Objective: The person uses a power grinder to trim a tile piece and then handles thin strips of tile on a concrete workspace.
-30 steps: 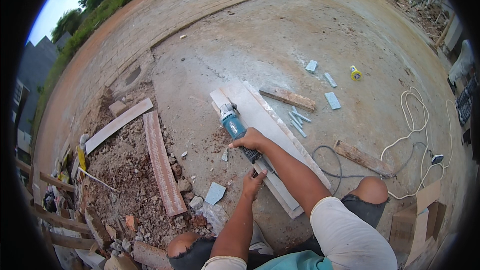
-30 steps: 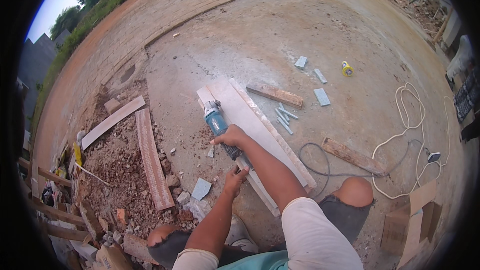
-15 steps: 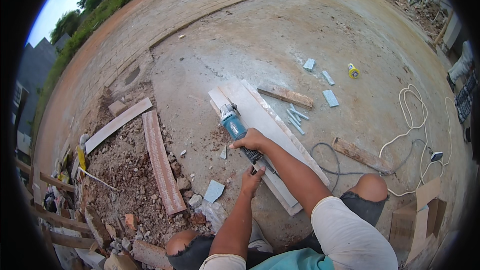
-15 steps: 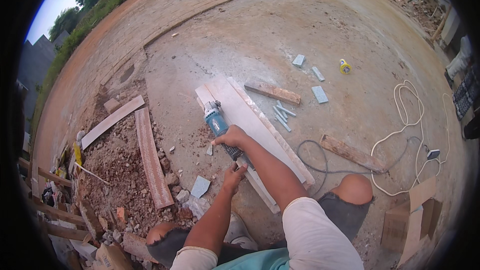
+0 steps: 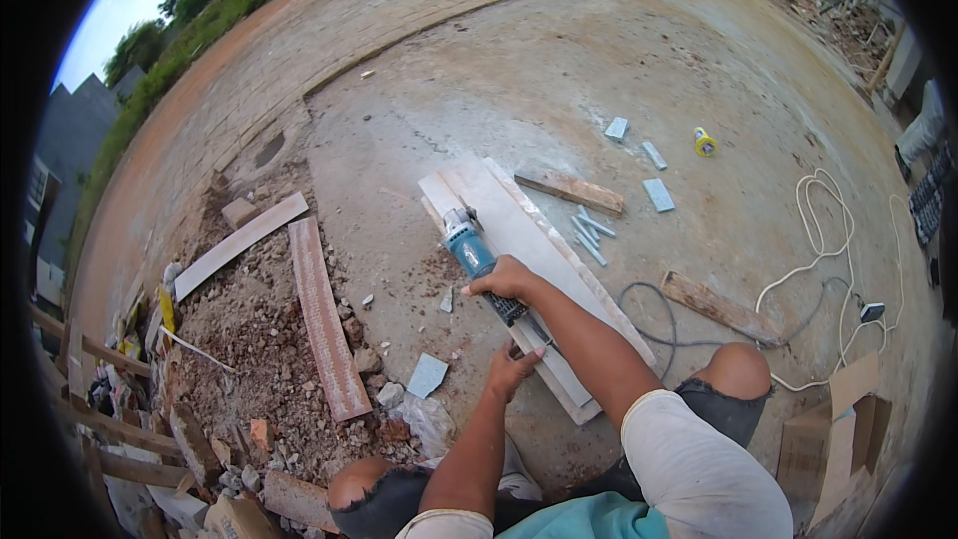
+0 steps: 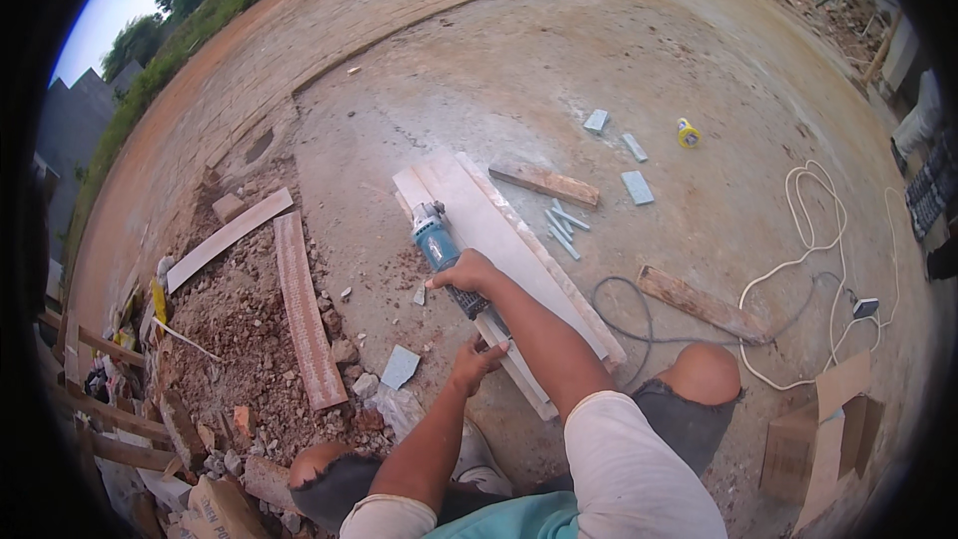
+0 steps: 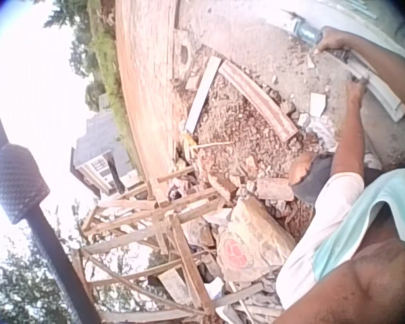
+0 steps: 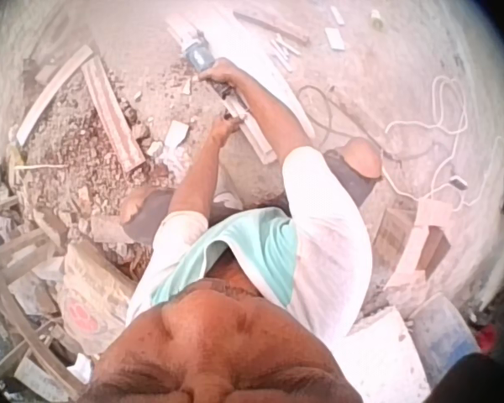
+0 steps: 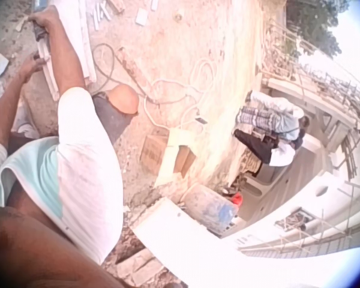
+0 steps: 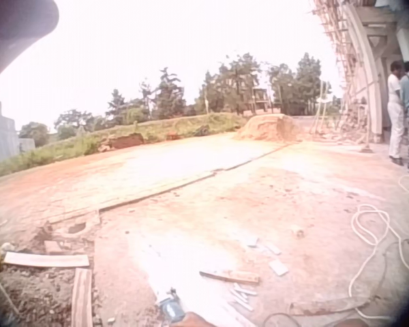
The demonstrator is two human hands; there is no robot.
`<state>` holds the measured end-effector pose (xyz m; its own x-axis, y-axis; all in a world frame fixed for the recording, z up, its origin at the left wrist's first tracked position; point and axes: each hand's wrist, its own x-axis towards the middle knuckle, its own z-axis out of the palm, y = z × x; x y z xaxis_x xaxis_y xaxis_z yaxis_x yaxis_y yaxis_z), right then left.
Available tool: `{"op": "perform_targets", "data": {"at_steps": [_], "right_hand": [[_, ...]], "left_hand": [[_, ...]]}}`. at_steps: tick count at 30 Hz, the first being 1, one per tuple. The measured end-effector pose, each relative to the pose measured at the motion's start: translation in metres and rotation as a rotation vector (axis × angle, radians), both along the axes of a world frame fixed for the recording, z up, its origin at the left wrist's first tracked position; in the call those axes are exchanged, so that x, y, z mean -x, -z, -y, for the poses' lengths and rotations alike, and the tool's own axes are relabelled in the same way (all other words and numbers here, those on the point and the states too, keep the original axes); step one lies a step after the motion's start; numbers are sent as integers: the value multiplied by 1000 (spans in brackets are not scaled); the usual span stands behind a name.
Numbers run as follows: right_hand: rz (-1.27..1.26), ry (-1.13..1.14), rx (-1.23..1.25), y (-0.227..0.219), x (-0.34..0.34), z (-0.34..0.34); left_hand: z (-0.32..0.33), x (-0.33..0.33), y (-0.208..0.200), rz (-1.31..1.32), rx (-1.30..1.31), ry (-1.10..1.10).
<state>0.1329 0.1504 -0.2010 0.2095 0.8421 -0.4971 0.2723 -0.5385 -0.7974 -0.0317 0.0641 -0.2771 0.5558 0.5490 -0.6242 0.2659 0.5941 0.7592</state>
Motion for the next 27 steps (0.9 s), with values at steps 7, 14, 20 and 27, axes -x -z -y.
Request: {"op": "perform_targets", "data": {"at_steps": [7,14,20,27], "right_hand": [[11,5,-2,6,-1,5],[-35,-22,-1,8,-2,13],[-17,-12,11,10,0,18],[-14,-13,16,0,2,29]], "left_hand": [[3,-3,-7,11,-19,-23],[4,-4,-10,14,-33,-39],[2,-3,-15,7,-4,35],[7,-5,-20,-45,-54,-76]]}}
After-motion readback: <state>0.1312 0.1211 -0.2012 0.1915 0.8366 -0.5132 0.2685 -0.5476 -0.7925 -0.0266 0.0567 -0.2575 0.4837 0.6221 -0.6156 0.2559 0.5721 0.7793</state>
